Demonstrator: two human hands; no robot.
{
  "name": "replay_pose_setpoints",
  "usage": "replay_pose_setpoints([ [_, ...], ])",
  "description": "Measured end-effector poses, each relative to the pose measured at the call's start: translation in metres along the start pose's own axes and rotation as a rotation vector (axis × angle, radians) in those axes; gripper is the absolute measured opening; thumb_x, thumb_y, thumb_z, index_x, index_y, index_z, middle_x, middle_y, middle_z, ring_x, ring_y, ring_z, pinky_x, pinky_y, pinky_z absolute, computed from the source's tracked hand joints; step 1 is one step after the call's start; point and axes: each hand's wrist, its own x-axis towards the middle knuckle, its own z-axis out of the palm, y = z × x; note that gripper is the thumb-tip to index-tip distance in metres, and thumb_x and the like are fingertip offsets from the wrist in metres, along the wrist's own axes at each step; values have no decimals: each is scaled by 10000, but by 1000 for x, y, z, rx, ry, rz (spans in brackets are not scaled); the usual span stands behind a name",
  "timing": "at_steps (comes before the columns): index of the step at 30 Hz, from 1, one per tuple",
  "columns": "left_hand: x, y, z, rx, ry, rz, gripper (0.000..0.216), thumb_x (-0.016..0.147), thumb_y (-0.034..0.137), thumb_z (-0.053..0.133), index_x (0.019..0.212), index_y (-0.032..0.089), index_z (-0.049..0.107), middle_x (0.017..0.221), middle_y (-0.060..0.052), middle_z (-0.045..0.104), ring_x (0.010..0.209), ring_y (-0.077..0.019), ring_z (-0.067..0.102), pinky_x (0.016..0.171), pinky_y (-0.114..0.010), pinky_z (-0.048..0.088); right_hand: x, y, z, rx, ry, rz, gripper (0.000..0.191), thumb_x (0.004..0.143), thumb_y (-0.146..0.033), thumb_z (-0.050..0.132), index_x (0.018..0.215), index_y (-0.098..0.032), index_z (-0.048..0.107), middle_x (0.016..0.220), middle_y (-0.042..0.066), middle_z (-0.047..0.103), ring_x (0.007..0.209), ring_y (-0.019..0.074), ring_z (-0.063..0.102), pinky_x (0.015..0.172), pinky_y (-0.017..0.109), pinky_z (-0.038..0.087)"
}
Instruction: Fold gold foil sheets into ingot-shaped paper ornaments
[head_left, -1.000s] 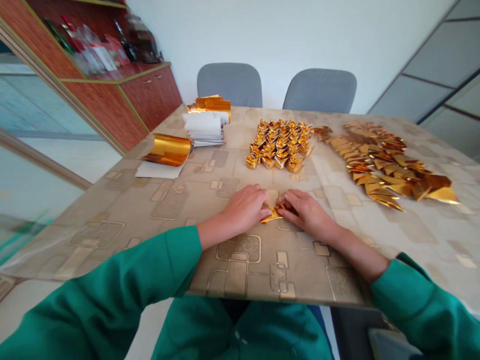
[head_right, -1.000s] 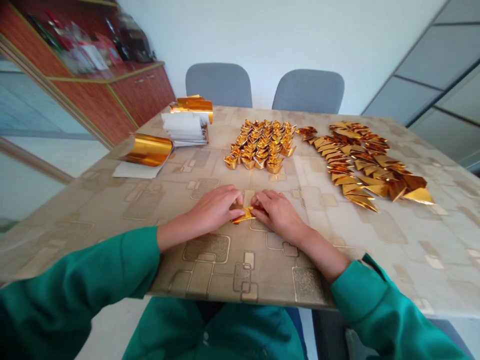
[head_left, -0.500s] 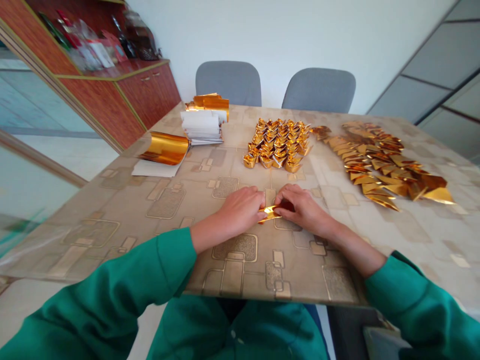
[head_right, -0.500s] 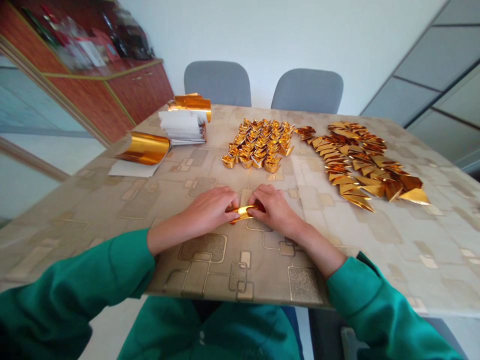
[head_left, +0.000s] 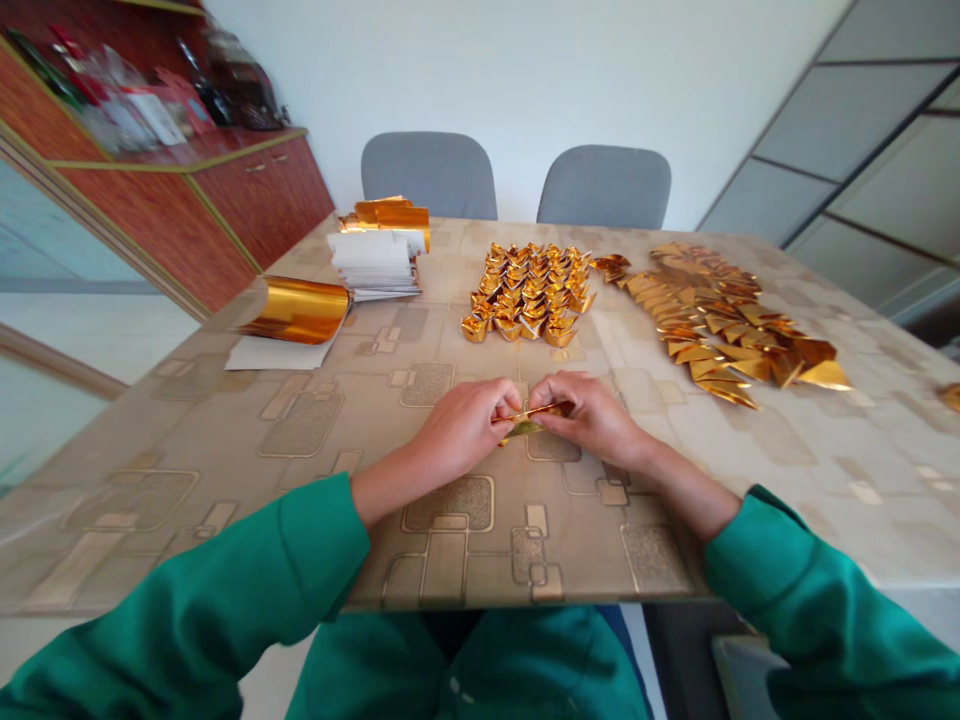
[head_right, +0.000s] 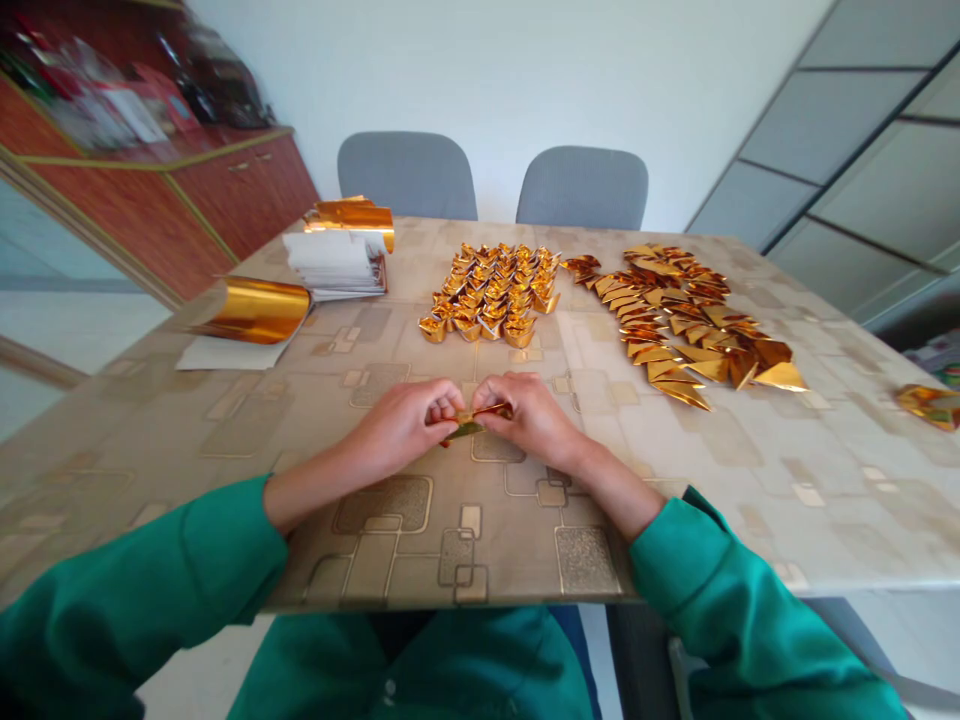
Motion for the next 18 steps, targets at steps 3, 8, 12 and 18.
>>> replay_pose_setpoints([
  [3,1,1,1,-40,32,2,64,795,174,657,856,176,676,731,-2,681,660,-144,592,616,-249,373,0,-5,-4,-54,52,-63,105,844,-111,684,823,-196,626,790,-10,700,738,143,613,805,333,388],
  [8,2,3,1,-141,49,-5,137,823,215,635,710,169,698,653,-3,676,602,-125,555,591,-239,354,1,-8,-8,52,54,-35,61,862,-188,693,822,-194,647,779,-3,690,751,144,606,772,327,415],
  [12,2,3,1,-278,106,-103,126,801,222,645,708,153,697,649,-16,685,578,-125,564,558,-231,369,3,5,-18,402,137,171,142,883,-331,674,911,-193,651,832,14,694,763,142,635,726,306,477],
  [18,3,2,3,-493,229,-190,117,753,233,695,673,148,690,654,-20,684,598,-122,575,582,-229,409,3,11,-32,571,365,340,335,847,-532,684,931,-208,657,849,20,692,786,152,627,788,338,488],
])
